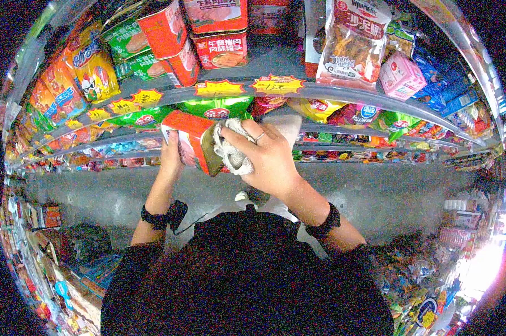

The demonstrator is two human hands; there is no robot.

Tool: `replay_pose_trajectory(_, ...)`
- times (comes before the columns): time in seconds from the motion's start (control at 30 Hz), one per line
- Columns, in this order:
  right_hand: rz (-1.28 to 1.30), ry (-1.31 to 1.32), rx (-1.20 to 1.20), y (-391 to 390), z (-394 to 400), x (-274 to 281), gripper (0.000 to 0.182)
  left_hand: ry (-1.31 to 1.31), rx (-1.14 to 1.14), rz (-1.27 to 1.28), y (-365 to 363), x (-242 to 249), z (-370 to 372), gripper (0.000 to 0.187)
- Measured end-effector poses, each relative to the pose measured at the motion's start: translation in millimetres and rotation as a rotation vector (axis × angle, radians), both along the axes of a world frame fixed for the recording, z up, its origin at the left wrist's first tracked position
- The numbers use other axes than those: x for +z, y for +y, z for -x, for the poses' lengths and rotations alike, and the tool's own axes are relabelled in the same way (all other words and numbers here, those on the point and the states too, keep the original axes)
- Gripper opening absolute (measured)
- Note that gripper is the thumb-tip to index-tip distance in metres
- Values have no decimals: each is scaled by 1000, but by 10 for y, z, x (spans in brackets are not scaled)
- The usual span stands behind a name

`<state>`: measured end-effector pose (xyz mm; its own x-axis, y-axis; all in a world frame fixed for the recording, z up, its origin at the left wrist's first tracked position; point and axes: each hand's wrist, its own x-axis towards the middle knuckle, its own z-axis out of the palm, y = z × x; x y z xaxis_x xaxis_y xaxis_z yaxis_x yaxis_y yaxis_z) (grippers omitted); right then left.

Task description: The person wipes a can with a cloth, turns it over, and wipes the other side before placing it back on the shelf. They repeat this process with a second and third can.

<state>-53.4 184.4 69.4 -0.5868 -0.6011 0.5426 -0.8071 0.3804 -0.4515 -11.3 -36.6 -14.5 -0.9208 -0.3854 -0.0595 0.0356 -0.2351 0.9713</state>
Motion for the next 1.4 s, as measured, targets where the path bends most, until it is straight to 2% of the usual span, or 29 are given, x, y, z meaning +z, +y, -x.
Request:
replay_pose_trajectory(0.03,-95,48,-44,6,-11,4,58,0,-4,0,6,-1,20,49)
replay_pose_trajectory(0.1,-147,23,-33,15,-28,14,61,0,-2,-220,52,39,64,47)
replay_pose_trajectory(0.13,-199,-3,-17,21,-37,16,64,-1,-3,-221,90,81,88,47)
replay_pose_trajectory(0.2,-212,-13,25,53,-75,-63,66,8,114,-409,158,174,149,51)
replay_pose_trajectory(0.23,-224,-26,69,72,-101,-124,68,9,110,-410,69,132,150,51)
replay_pose_trajectory(0.3,-225,-97,85,101,-141,-223,68,17,-164,-180,-167,99,129,48)
replay_pose_trajectory(0.33,-247,-195,112,121,-148,-239,68,97,14,-217,-4,140,168,44)
replay_pose_trajectory(0.37,-268,-293,139,139,-155,-261,67,100,16,-216,-30,119,154,44)
replay_pose_trajectory(0.43,-212,-358,162,193,-164,-346,64,-78,-46,-66,-82,14,93,44)
replay_pose_trajectory(0.5,-171,-426,284,245,-173,-416,61,-20,50,22,43,21,77,40)
replay_pose_trajectory(0.57,-85,-448,234,275,-255,-379,58,-42,126,243,159,186,9,39)
replay_pose_trajectory(0.63,18,-414,207,329,-217,-355,55,-23,66,164,209,236,-28,42)
replay_pose_trajectory(0.77,121,-412,70,412,-108,-347,45,167,-58,233,298,377,-81,51)
replay_pose_trajectory(0.83,155,-377,3,400,-106,-295,51,242,-125,261,327,488,-37,55)
replay_pose_trajectory(0.87,183,-433,-34,367,-132,-255,61,257,-167,411,345,555,-14,60)
replay_pose_trajectory(0.93,170,-423,-72,350,-111,-198,64,283,-191,753,415,714,28,72)
replay_pose_trajectory(1.0,178,-449,-128,395,-81,-174,74,324,-204,854,517,914,95,74)
replay_pose_trajectory(1.07,225,-452,-119,451,-25,-148,76,356,-266,1044,630,1103,153,76)
replay_pose_trajectory(1.17,250,-384,-93,702,99,-307,74,478,-292,1185,883,1266,280,79)
replay_pose_trajectory(1.27,320,-576,-15,960,222,-293,66,442,-407,1164,1109,1391,368,73)
replay_pose_trajectory(1.3,320,-573,-8,1035,258,-299,66,434,-473,1144,1174,1426,392,69)
replay_pose_trajectory(1.4,428,-414,-52,1236,312,-328,63,419,-594,1125,1266,1503,444,73)
